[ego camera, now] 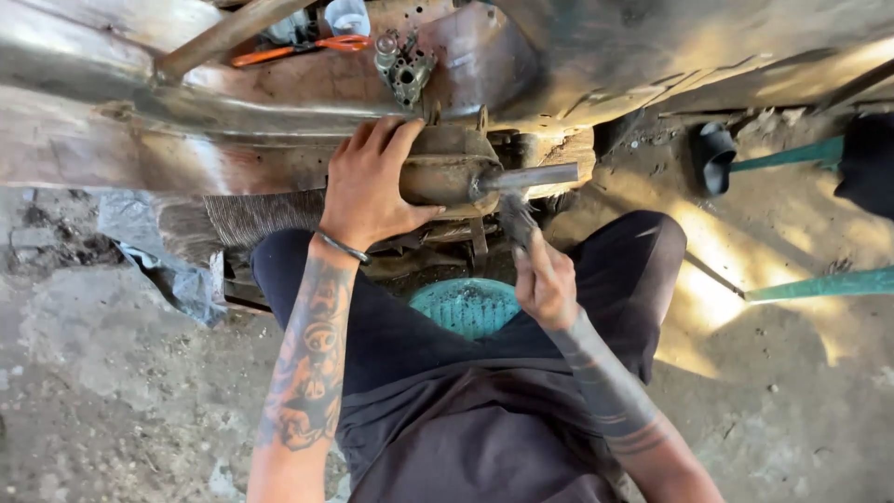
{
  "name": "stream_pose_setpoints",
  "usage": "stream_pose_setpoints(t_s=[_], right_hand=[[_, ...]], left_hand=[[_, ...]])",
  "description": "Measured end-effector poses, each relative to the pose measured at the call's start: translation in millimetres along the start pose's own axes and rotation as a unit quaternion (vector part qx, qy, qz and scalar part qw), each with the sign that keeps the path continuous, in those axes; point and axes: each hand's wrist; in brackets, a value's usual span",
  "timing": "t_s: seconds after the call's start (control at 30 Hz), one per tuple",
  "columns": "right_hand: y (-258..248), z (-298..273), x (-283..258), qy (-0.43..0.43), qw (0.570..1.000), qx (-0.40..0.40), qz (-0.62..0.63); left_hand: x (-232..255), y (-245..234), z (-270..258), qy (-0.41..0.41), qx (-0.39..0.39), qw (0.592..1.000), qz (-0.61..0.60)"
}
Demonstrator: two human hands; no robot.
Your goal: The person sits on the floor and scrubs a metal part with a wire brush. They then use a screwdriver to scrape the surface of the part.
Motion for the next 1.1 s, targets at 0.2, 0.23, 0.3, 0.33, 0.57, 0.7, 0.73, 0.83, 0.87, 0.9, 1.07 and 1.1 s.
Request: stream_pose_setpoints(t_s=[0.2, 0.23, 0.3, 0.33, 0.57, 0.7, 0.73, 0.83, 0.87, 0.9, 1.07, 1.1], right_hand=[[35.5, -40.0, 16.8, 0.177, 0.981, -0.062, 0.047], [27.5, -37.2, 20.1, 0.174, 0.982, -0.053, 0.046], [9.6, -41.8, 18.8, 0.538, 0.762, -0.002, 0.361], [-4.1, -20.5, 12.6, 0.54, 0.76, 0.005, 0.362], [-3.4, 50.8, -57.0, 0.496, 0.634, 0.054, 0.59], [10.5, 37.7, -54.6, 0.55, 0.621, 0.088, 0.552], [9.8, 46.4, -51.1, 0.552, 0.615, 0.09, 0.555], [-1.3, 58.2, -63.2, 0.565, 0.571, 0.129, 0.581], [-1.5, 56.5, -84.0, 0.571, 0.572, 0.095, 0.581], [-0.3, 58.3, -101.4, 0.573, 0.573, 0.054, 0.584], [-3.2, 61.8, -48.5, 0.576, 0.56, 0.116, 0.584], [-3.2, 67.2, -42.4, 0.582, 0.541, 0.133, 0.592]], left_hand=[[-11.5, -1.8, 3.2, -0.018, -0.018, 1.0, -0.005], [-11.5, -4.2, 7.0, -0.01, -0.016, 1.0, 0.001], [-10.3, -6.1, 6.4, -0.027, -0.049, 0.998, -0.026], [-9.3, -8.1, 1.7, -0.022, -0.054, 0.998, -0.025], [-6.7, -0.2, -7.7, 0.004, -0.001, 1.0, 0.006], [-0.3, -1.0, -8.8, -0.002, -0.001, 1.0, 0.0], [-3.0, -2.0, -11.8, -0.002, -0.007, 1.0, 0.003], [-3.1, 2.8, -12.1, 0.017, 0.01, 1.0, 0.014], [-2.9, 2.5, -12.2, 0.008, 0.011, 1.0, 0.015], [-3.4, -0.5, -11.3, -0.006, 0.017, 1.0, 0.021], [-5.4, 8.7, -10.8, -0.01, 0.025, 0.999, 0.034], [-6.0, 10.0, -5.8, -0.013, 0.017, 1.0, 0.022]])
Point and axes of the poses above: each hand's wrist, its own z-axis towards the middle knuckle, its own y-axis out of the palm, x = y × z, and after that the axes turned 5 degrees about -z, right-handed
